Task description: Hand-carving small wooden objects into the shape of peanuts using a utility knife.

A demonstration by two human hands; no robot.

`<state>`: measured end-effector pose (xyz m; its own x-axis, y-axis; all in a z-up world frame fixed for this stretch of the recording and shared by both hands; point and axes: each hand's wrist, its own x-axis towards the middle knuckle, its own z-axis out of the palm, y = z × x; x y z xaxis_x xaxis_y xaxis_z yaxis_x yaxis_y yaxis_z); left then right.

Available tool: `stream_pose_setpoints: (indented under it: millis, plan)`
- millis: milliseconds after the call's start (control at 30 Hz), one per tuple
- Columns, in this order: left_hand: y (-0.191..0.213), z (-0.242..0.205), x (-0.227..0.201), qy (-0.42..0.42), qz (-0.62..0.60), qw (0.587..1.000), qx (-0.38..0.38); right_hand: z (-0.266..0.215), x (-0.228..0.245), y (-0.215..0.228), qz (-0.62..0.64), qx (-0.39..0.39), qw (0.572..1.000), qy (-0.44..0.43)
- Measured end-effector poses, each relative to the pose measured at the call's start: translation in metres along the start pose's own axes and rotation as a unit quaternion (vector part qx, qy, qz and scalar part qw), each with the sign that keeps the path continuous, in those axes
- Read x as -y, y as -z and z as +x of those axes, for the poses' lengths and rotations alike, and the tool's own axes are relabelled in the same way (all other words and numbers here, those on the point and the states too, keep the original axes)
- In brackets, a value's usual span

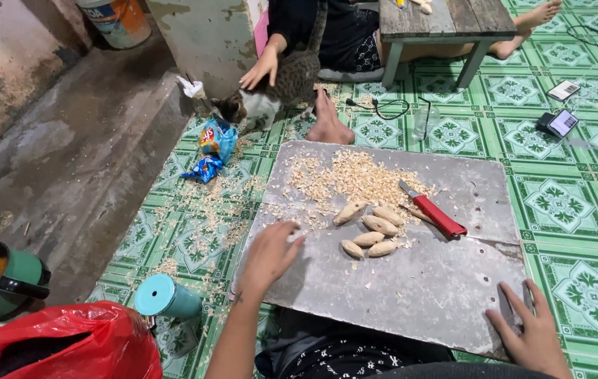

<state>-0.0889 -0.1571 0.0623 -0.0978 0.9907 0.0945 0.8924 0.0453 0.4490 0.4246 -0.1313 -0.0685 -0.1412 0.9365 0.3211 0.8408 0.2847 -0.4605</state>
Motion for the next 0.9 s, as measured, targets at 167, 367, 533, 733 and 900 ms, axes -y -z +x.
stream_pose_setpoints:
  millis: [167, 367, 533, 733, 900]
  plan:
    - [-0.029, -0.032, 0.039, 0.085, 0.025, 0.993, -0.082, -0.026, 0.036, 0.0, 0.031, -0.049, 0.998, -0.009]
    - [-0.036, -0.051, 0.029, 0.016, 0.037, 0.963, -0.265, -0.018, 0.057, 0.002, 0.052, -0.171, 0.983, -0.042]
    - [-0.037, -0.036, 0.037, -0.031, -0.033, 0.943, -0.33, -0.009, 0.072, 0.006, 0.065, -0.19, 0.977, -0.07]
    - [-0.04, -0.014, 0.046, -0.04, -0.02, 0.935, -0.351, 0.016, 0.067, -0.003, 0.044, -0.192, 0.979, -0.043]
    - [-0.037, 0.006, 0.045, -0.05, -0.026, 0.929, -0.366, 0.046, 0.067, -0.008, 0.045, -0.193, 0.98, -0.022]
